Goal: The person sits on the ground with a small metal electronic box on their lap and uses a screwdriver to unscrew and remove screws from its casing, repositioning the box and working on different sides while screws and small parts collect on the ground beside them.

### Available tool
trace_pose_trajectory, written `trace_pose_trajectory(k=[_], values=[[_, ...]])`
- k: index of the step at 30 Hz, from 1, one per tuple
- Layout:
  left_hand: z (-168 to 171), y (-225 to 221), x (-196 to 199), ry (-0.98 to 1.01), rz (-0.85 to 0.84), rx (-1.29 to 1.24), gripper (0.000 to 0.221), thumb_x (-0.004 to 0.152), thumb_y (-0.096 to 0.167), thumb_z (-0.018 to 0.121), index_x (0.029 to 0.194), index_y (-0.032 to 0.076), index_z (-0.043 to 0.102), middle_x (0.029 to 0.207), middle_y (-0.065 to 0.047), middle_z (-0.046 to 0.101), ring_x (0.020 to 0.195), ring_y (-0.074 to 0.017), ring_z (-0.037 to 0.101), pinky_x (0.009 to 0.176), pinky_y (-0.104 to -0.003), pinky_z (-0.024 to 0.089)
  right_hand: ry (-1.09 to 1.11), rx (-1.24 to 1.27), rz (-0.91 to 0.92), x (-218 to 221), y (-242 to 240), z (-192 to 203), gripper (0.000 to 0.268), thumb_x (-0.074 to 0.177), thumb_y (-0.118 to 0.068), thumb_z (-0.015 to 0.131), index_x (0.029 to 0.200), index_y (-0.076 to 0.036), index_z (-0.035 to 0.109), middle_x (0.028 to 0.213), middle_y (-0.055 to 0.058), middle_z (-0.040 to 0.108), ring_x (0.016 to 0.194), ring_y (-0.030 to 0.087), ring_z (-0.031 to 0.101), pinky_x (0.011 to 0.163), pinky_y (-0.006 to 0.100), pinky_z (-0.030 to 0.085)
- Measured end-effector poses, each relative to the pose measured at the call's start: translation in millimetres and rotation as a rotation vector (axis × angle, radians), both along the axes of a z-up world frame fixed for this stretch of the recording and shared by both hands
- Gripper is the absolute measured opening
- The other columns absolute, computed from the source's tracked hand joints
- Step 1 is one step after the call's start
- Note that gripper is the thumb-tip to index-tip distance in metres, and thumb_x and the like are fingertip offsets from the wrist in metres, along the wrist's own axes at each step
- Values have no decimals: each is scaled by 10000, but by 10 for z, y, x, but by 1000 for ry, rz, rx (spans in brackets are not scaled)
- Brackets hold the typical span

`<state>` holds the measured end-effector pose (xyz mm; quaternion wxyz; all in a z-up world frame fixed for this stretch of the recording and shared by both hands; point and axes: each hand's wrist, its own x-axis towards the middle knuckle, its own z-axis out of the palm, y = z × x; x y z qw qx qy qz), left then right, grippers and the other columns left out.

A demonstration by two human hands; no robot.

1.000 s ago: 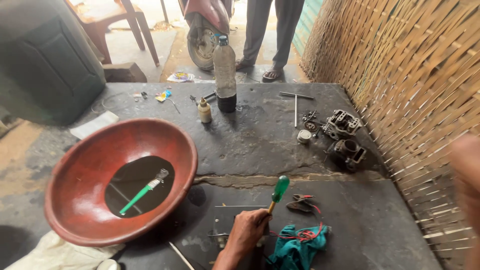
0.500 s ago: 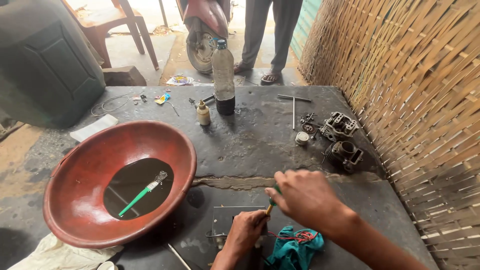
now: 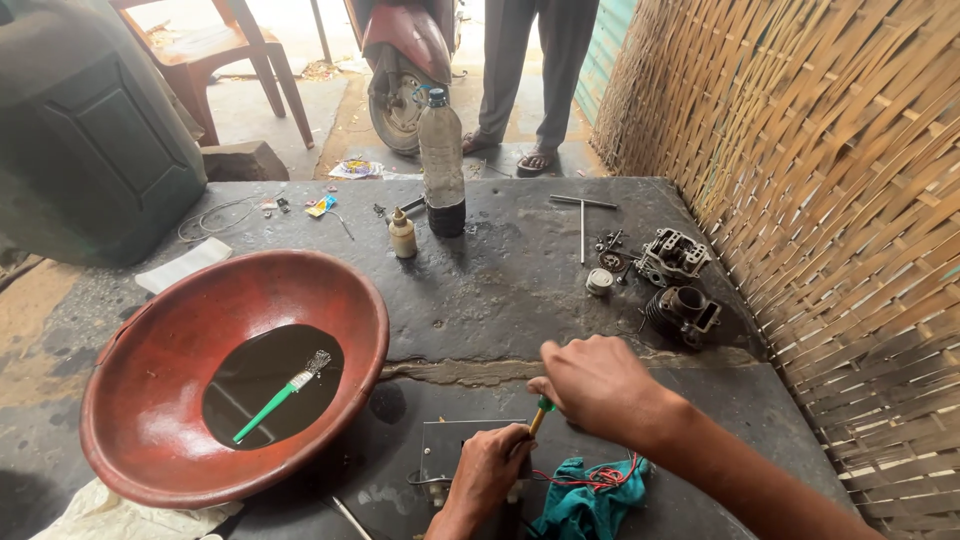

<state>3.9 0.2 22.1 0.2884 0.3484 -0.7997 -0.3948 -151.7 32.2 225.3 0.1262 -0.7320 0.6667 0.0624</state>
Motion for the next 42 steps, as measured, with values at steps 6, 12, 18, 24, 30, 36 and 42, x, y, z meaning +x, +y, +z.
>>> trace_pose_trajectory(k=[6, 12, 18, 24, 30, 36, 42], values=[[-141, -13, 11, -30, -13, -48, 125, 914, 158, 725, 941, 36, 714, 831, -114, 725, 848, -296, 691, 735, -421, 539, -75, -174, 149, -95, 35, -137, 258, 943, -279, 629, 1085, -68, 584, 960, 138, 672, 931, 352, 681, 795, 477, 537], [-302, -50, -11, -13, -31, -136, 77, 891, 91, 709, 935, 28, 707, 924, -97, 738, 953, -303, 647, 812, -405, 537, -151, -154, 130, -34, 78, -84, 271, 915, -264, 661, 1130, -110, 601, 996, 109, 674, 1001, 325, 666, 836, 471, 516], [-302, -20, -2, -38, -24, -148, 90, 891, 105, 722, 933, 26, 713, 946, -93, 703, 956, -302, 611, 841, -404, 514, 42, 4, 31, -37, 45, -50, 263, 1024, -364, 581, 1077, -107, 600, 980, 113, 676, 964, 313, 697, 853, 441, 542], [-318, -15, -12, -133, -17, -185, 121, 895, 138, 733, 963, 38, 732, 995, -91, 656, 1010, -289, 575, 909, -407, 474, 44, -18, 76, 7, 92, 93, 236, 990, -305, 622, 1098, -98, 589, 983, 125, 656, 963, 326, 682, 833, 456, 537], [-314, -55, -1, -148, -32, -154, 130, 895, 134, 729, 983, 40, 750, 1011, -86, 653, 1022, -276, 570, 921, -395, 482, -20, -101, 174, -50, 86, -32, 350, 911, -287, 667, 1176, -76, 579, 1014, 134, 667, 896, 320, 694, 767, 458, 543], [-310, -67, 0, -137, -38, -95, 129, 893, 122, 735, 988, 36, 752, 1015, -86, 657, 1035, -277, 576, 924, -397, 492, -75, -152, 230, -119, 80, -152, 289, 924, -271, 663, 1135, -85, 596, 999, 123, 685, 881, 313, 697, 751, 456, 545], [-292, -72, 22, -84, -30, -132, 127, 870, 121, 752, 961, 32, 754, 1000, -99, 657, 1026, -301, 578, 909, -410, 493, 91, 76, 114, -27, 55, 12, 332, 1002, -392, 604, 1137, -93, 555, 944, 103, 665, 904, 302, 704, 785, 433, 552]])
